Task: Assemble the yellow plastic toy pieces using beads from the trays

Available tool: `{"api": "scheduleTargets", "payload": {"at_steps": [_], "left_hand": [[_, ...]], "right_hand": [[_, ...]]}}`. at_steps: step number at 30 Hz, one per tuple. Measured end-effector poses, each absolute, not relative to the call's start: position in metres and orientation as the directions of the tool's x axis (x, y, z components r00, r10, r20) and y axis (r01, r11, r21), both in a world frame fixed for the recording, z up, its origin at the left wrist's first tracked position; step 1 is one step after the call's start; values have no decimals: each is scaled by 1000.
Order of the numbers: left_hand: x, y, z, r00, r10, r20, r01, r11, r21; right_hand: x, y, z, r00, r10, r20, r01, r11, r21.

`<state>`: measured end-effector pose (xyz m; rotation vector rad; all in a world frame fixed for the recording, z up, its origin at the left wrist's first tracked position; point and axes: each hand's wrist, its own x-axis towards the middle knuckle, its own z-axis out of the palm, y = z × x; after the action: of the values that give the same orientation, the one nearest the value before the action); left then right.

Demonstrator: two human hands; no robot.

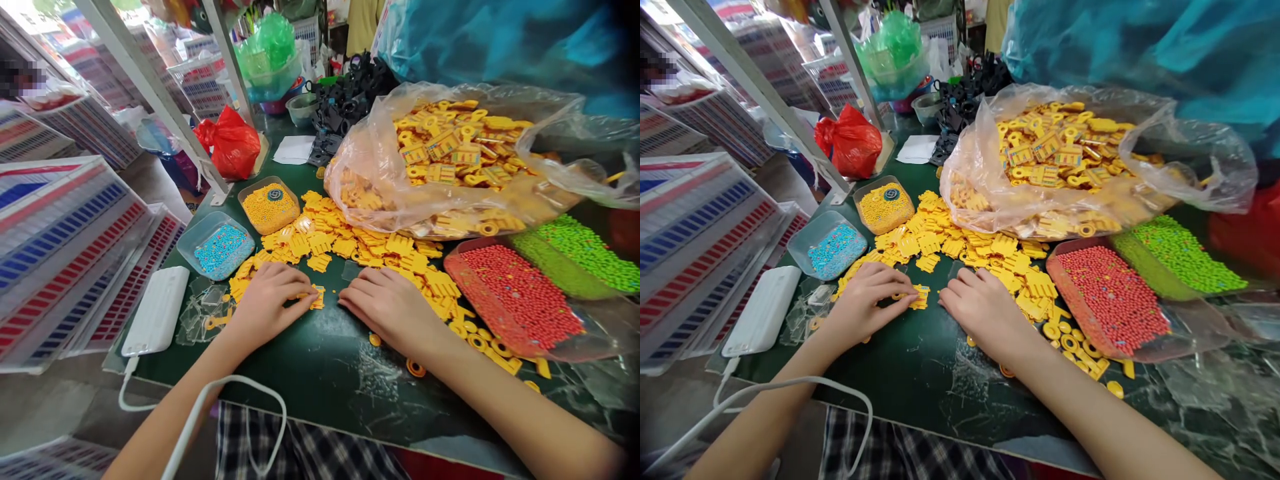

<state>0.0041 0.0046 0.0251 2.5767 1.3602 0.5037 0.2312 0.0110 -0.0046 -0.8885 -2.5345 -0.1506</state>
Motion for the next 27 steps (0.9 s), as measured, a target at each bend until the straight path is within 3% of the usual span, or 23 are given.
{"api": "scheduleTargets", "payload": {"at_steps": [12, 14, 16, 18, 21, 24, 27], "left_hand": [[3, -3, 8, 571, 794, 210, 728, -608, 318], [-1, -1, 10, 540, 811, 226, 735, -585, 344], [-7, 1, 13, 483, 834, 268, 746, -552, 372], [-14, 3, 17, 410, 852, 326, 763, -516, 389], [-23, 4, 21, 324, 869, 375, 791, -466, 397], [-27, 5, 22, 326, 874, 362, 799, -459, 389], [-28, 5, 20, 382, 857, 347, 782, -500, 372]], "right_hand": [[222, 4, -10, -690, 558, 461, 557, 816, -154], [222, 4, -12, -680, 588, 438, 553, 803, -221], [222, 4, -13, -644, 649, 405, 533, 760, -371], [220, 3, -13, -571, 749, 335, 475, 634, -610], [217, 4, -8, -471, 878, 84, 267, 233, -935], [215, 6, -1, -463, 866, -187, 26, -197, -980], [214, 7, 4, -464, 822, -331, -112, -425, -898]]}}
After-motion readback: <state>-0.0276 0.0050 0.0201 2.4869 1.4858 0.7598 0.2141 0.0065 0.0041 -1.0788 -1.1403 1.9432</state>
